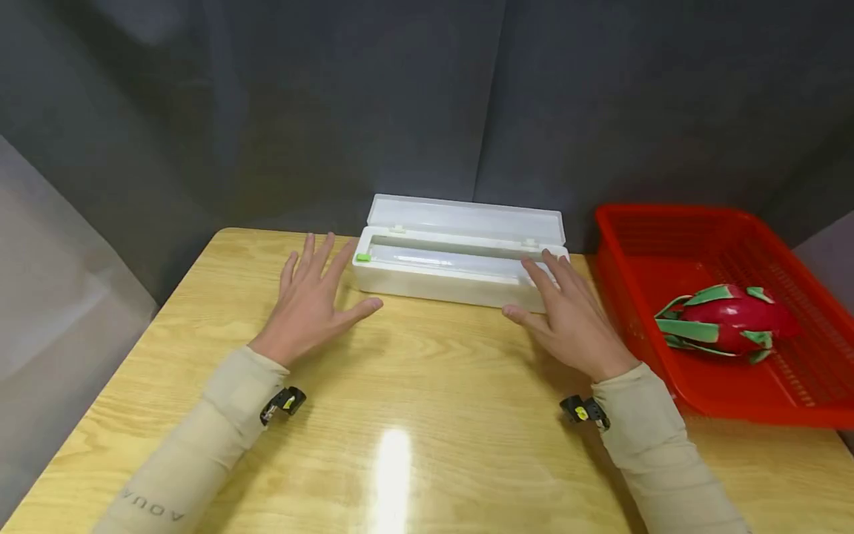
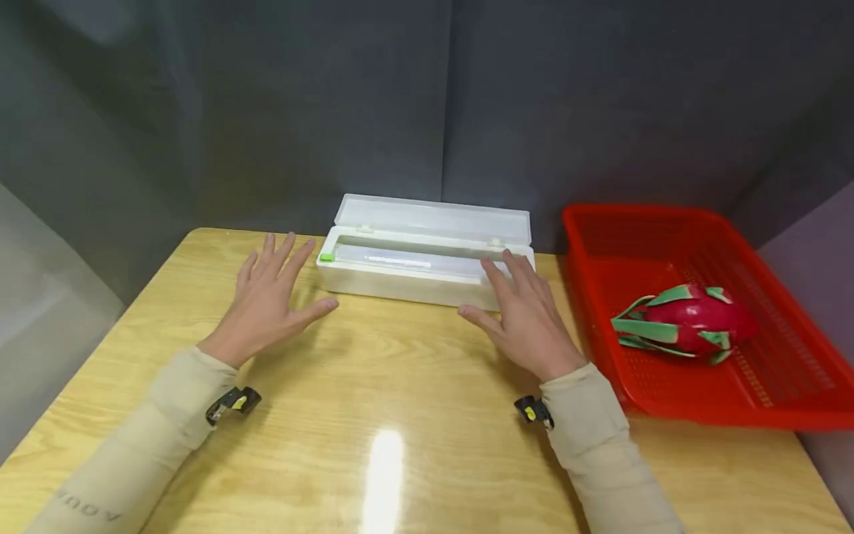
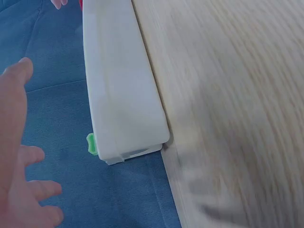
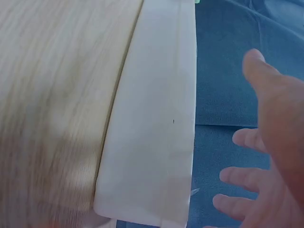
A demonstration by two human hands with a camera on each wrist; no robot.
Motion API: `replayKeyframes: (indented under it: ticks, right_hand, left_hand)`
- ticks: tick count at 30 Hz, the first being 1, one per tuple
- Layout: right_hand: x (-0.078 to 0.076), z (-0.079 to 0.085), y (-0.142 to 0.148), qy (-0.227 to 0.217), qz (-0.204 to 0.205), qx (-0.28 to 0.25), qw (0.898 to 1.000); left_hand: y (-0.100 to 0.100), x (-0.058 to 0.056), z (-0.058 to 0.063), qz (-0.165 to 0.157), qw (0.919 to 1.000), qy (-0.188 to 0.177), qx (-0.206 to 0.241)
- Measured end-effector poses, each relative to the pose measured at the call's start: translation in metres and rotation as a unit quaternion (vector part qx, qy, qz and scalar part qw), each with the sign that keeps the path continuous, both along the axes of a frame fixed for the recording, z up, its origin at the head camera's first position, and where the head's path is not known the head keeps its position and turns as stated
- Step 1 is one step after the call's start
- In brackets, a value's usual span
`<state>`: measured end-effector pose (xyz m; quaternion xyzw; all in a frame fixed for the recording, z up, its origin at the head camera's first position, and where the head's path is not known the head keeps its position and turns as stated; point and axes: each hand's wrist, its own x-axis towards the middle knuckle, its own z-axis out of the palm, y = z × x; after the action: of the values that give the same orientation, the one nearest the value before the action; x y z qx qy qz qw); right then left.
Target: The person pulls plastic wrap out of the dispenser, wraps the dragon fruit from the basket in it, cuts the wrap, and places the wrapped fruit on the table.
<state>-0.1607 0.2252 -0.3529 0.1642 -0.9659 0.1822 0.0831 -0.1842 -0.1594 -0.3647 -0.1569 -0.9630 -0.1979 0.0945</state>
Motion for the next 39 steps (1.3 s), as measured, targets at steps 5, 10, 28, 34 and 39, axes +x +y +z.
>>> replayKeyframes:
  ticks: [5, 10, 28, 34, 39]
  right_hand:
    - [-0.001, -0.006, -0.003, 0.003, -0.001, -0.005, 1.0]
    - [-0.005, -0.01, -0.007, 0.012, 0.003, -0.013, 1.0]
    - [-0.008, -0.025, -0.015, 0.011, -0.001, -0.013, 1.0]
    - [-0.008, -0.024, -0.015, 0.033, 0.004, -0.004, 0.999]
    - [-0.006, -0.023, -0.016, 0.057, 0.014, 0.002, 0.998]
  left_hand:
    - [0.002, 0.001, -0.006, 0.001, 1.0, -0.004, 0.006]
    - [0.005, 0.002, -0.009, 0.004, 0.9999, -0.014, 0.004]
    - [0.017, -0.002, -0.016, -0.014, 0.9998, 0.0, 0.012]
    - [0.023, -0.004, -0.016, -0.043, 0.9985, 0.03, 0.019]
    - [0.028, -0.002, -0.016, -0.062, 0.9963, 0.052, 0.027]
